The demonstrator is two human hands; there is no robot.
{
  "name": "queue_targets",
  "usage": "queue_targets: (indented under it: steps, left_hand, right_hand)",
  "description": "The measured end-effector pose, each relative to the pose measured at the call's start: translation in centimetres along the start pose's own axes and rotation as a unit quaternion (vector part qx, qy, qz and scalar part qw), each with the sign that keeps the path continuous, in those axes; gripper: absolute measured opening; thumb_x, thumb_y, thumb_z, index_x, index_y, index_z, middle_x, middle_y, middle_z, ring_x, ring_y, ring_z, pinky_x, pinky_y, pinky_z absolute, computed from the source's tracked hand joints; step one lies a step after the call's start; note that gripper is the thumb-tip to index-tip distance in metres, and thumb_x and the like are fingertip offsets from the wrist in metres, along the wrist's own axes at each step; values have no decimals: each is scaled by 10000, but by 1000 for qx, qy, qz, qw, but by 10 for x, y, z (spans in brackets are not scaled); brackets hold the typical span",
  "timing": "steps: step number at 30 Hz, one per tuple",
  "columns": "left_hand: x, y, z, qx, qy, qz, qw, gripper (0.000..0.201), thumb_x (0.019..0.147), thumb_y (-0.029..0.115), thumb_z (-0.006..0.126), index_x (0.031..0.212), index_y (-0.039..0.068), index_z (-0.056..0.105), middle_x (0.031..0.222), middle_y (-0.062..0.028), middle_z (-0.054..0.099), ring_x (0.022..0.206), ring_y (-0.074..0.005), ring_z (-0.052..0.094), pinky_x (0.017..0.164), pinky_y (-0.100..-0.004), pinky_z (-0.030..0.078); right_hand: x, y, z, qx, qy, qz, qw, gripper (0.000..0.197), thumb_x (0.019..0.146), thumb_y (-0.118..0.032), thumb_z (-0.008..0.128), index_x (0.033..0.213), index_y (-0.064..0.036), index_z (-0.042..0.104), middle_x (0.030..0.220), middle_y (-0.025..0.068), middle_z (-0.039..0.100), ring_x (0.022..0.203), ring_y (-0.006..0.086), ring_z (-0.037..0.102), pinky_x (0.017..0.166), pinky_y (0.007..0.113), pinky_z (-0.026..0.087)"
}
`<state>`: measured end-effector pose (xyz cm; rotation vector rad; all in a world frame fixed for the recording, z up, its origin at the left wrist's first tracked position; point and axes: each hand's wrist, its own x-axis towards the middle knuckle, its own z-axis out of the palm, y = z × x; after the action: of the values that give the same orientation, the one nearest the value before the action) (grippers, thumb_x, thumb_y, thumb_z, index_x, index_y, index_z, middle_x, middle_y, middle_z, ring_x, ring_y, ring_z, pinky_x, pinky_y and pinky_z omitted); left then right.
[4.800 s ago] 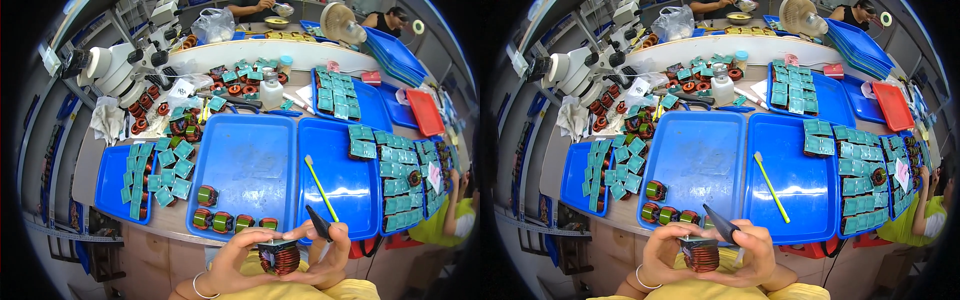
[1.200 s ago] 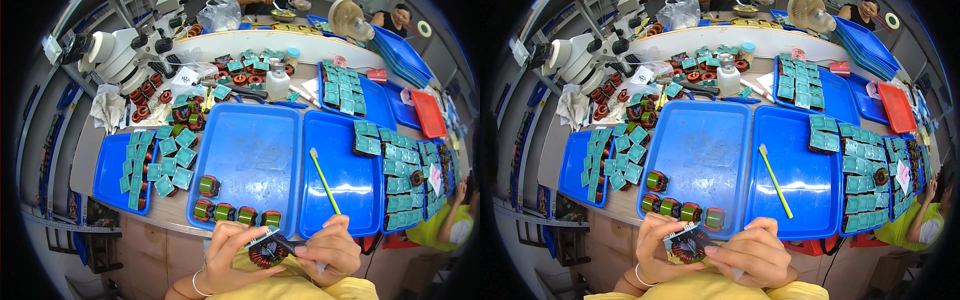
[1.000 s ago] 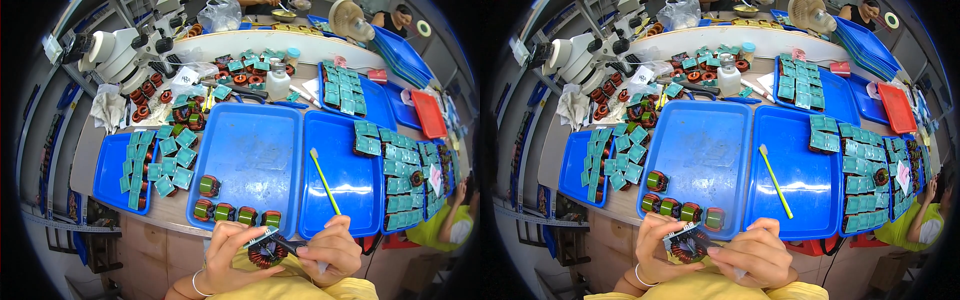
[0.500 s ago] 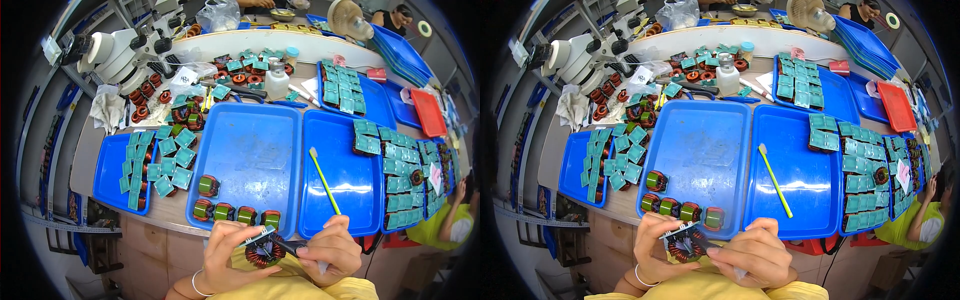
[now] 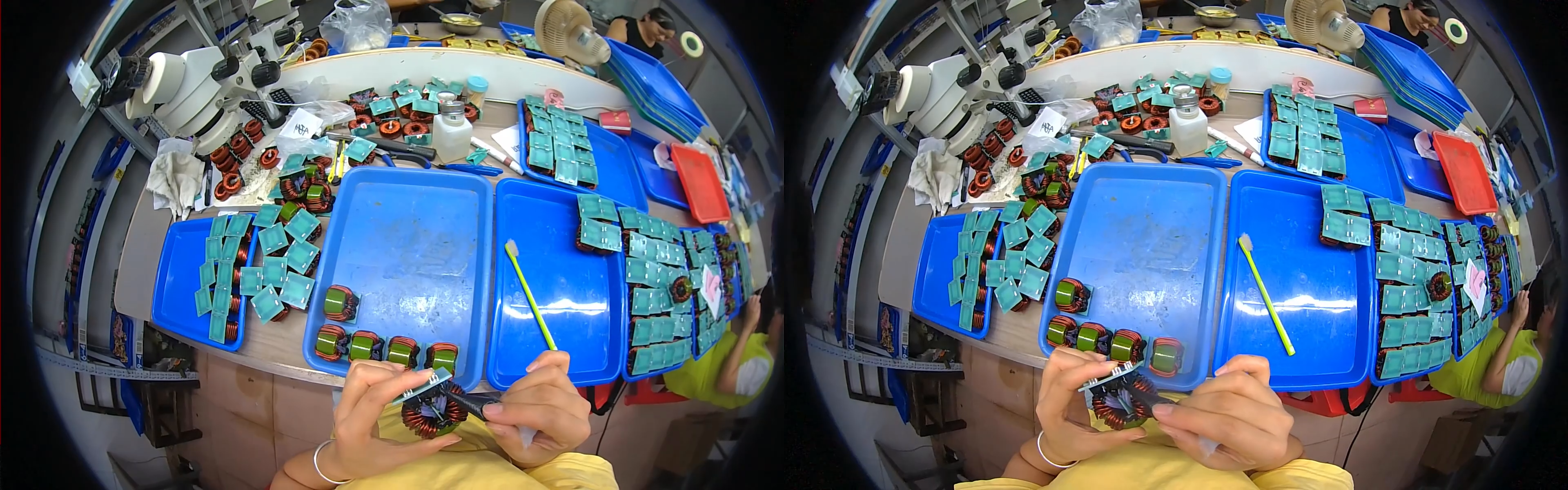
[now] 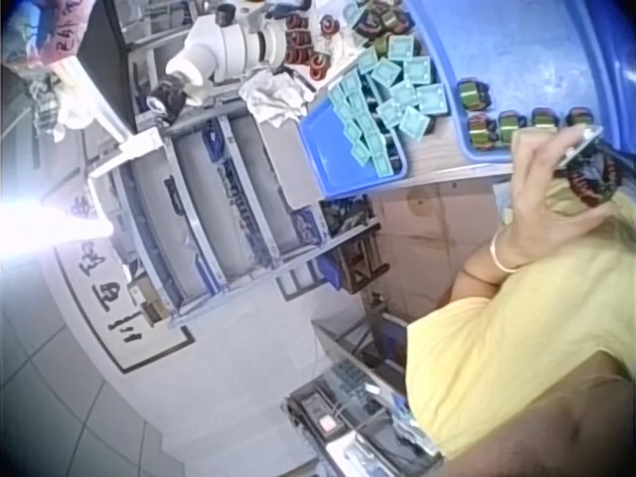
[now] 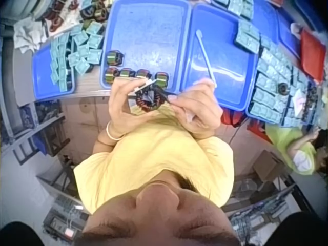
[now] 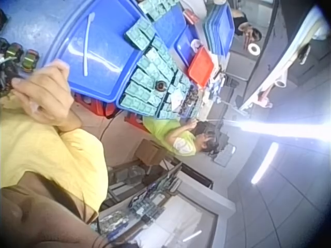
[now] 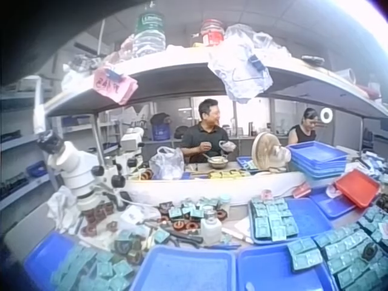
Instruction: Assembling toroidal inductors onto small printed circuit boards and trimming wires.
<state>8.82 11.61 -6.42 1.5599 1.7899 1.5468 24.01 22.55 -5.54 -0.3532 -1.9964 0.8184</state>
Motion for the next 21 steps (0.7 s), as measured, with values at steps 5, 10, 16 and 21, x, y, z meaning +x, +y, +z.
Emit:
queue_targets:
  steps: [5, 10, 16, 21]
  left_hand:
    - [1, -1, 0, 1, -4, 3, 1000, 642, 450, 111, 862, 1024, 0, 596, 887, -62, 499, 837, -201, 506, 724, -296, 437]
    - [0, 1, -1, 3, -1, 5, 1000, 645, 453, 107, 861, 1029, -1, 592, 885, -62, 503, 828, -199, 508, 715, -293, 437]
    - [1, -1, 0, -3, -6, 1, 1000, 648, 452, 108, 861, 1031, 1, 590, 888, -62, 504, 827, -198, 508, 714, -291, 436]
    - [-2, -5, -3, 16, -26, 11, 999, 688, 466, 186, 869, 1050, 11, 549, 948, -94, 508, 891, -216, 513, 806, -336, 429]
  right_hand:
    - [1, 0, 2, 0, -3, -4, 1000, 160, 572, -62, 720, 718, -90, 660, 591, -6, 594, 560, 111, 531, 637, 299, 335]
    - [1, -2, 1, -3, 0, -3, 1000, 158, 573, -59, 713, 719, -88, 661, 589, -5, 592, 560, 114, 531, 649, 300, 336]
    - [2, -2, -1, -5, -4, 4, 1000, 149, 571, -65, 711, 710, -83, 657, 586, 0, 590, 554, 119, 526, 644, 302, 336]
    - [2, -1, -2, 7, -5, 7, 1000, 206, 579, -54, 732, 772, -93, 672, 633, -9, 608, 581, 117, 544, 627, 283, 348]
